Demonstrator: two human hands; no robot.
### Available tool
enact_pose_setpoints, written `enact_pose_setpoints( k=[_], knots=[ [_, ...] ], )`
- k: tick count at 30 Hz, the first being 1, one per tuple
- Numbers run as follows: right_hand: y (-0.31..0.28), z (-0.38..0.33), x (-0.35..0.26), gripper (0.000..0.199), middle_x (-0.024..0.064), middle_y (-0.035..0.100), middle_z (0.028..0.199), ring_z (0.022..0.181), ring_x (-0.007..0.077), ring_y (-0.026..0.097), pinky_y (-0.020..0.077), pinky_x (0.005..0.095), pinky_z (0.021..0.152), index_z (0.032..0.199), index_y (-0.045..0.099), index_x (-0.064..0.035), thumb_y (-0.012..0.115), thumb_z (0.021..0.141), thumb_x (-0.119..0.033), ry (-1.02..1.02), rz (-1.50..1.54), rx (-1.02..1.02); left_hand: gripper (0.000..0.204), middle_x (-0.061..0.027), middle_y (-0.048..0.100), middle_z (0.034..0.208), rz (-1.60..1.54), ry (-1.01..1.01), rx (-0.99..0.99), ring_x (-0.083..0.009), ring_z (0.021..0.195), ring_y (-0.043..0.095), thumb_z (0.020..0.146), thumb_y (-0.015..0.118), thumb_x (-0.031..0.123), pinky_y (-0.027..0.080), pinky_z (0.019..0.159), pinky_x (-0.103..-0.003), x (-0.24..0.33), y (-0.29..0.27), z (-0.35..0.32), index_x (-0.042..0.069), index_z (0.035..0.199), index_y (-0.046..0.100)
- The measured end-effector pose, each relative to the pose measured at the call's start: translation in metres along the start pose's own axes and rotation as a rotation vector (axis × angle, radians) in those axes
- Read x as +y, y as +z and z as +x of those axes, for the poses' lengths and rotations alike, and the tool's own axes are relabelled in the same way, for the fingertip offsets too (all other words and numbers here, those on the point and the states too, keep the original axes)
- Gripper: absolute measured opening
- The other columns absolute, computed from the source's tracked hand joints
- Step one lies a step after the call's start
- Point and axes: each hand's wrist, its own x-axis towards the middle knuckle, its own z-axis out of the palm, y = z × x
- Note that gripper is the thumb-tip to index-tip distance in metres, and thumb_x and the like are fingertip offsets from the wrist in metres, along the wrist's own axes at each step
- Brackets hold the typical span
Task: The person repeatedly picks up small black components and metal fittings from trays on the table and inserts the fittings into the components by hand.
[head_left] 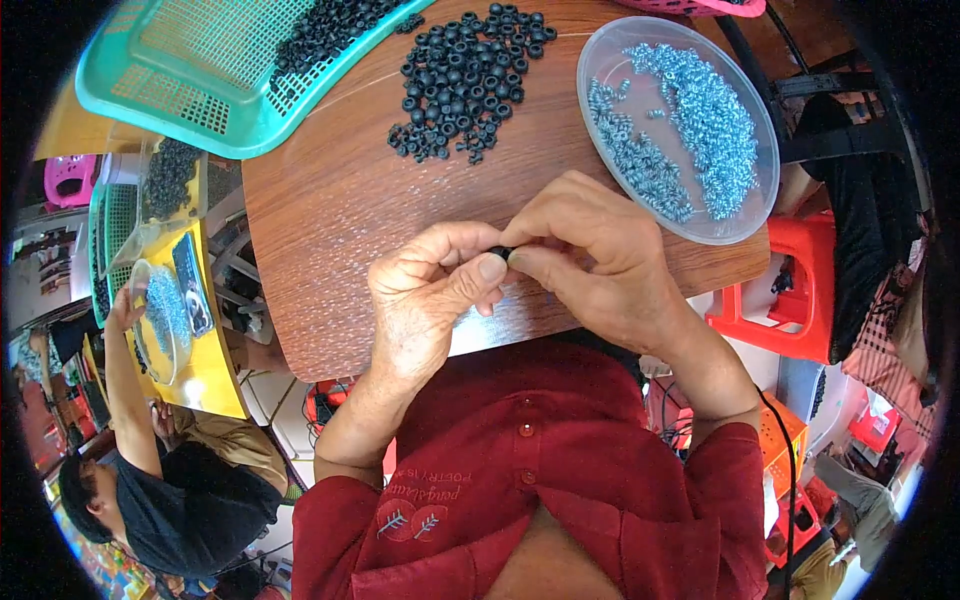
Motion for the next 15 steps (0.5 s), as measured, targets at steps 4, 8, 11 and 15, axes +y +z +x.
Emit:
enact_pose_setpoints(
  k=[4, 8, 11, 15],
  knots=[
    [-0.003, 0.0, 0.006, 0.01, 0.0073, 0.06, 0.073, 0.069, 0.0242, 0.056, 0.0437, 0.0331, 0.061, 0.079, 0.064, -0.0026, 0.068, 0.07, 0.0, -0.098, -0.025, -0.039, 0.019, -0.0092, 0.065, 0.079, 0.083, 0.016, -0.016, -0.0084, 0.061, 0.055, 0.085, 0.066, 0.005, 0.045, 0.055, -0.02, 0.001, 0.001, 0.0, -0.006, 0.1, 0.062],
    [-0.002, -0.002, 0.003, 0.011, 0.0057, 0.061, 0.074, 0.068, 0.0199, 0.055, 0.0428, 0.0289, 0.06, 0.082, 0.065, -0.0019, 0.069, 0.071, 0.001, -0.12, -0.103, -0.005, 0.017, -0.01, 0.065, 0.077, -0.016, -0.048, -0.035, -0.0083, 0.058, 0.054, 0.085, 0.066, 0.004, 0.045, 0.052, -0.021, 0.002, 0.002, 0.003, -0.007, 0.098, 0.062],
    [-0.002, -0.005, -0.005, 0.012, 0.007, 0.061, 0.074, 0.069, 0.0199, 0.056, 0.043, 0.0289, 0.06, 0.083, 0.065, -0.0015, 0.068, 0.071, 0.001, 0.047, -0.076, -0.015, 0.015, -0.0102, 0.065, 0.076, -0.067, -0.095, -0.032, -0.0084, 0.056, 0.054, 0.084, 0.065, 0.001, 0.044, 0.049, -0.021, 0.002, 0.002, 0.004, -0.006, 0.097, 0.062],
    [0.002, -0.012, -0.001, 0.014, 0.0092, 0.06, 0.075, 0.072, 0.0294, 0.055, 0.0442, 0.0379, 0.063, 0.082, 0.06, -0.0029, 0.065, 0.07, 0.003, 0.045, -0.063, 0.015, 0.013, -0.0093, 0.065, 0.076, -0.055, -0.132, -0.015, -0.0075, 0.055, 0.053, 0.084, 0.062, -0.003, 0.043, 0.048, -0.02, 0.0, 0.005, 0.004, -0.006, 0.096, 0.062]
  ],
)
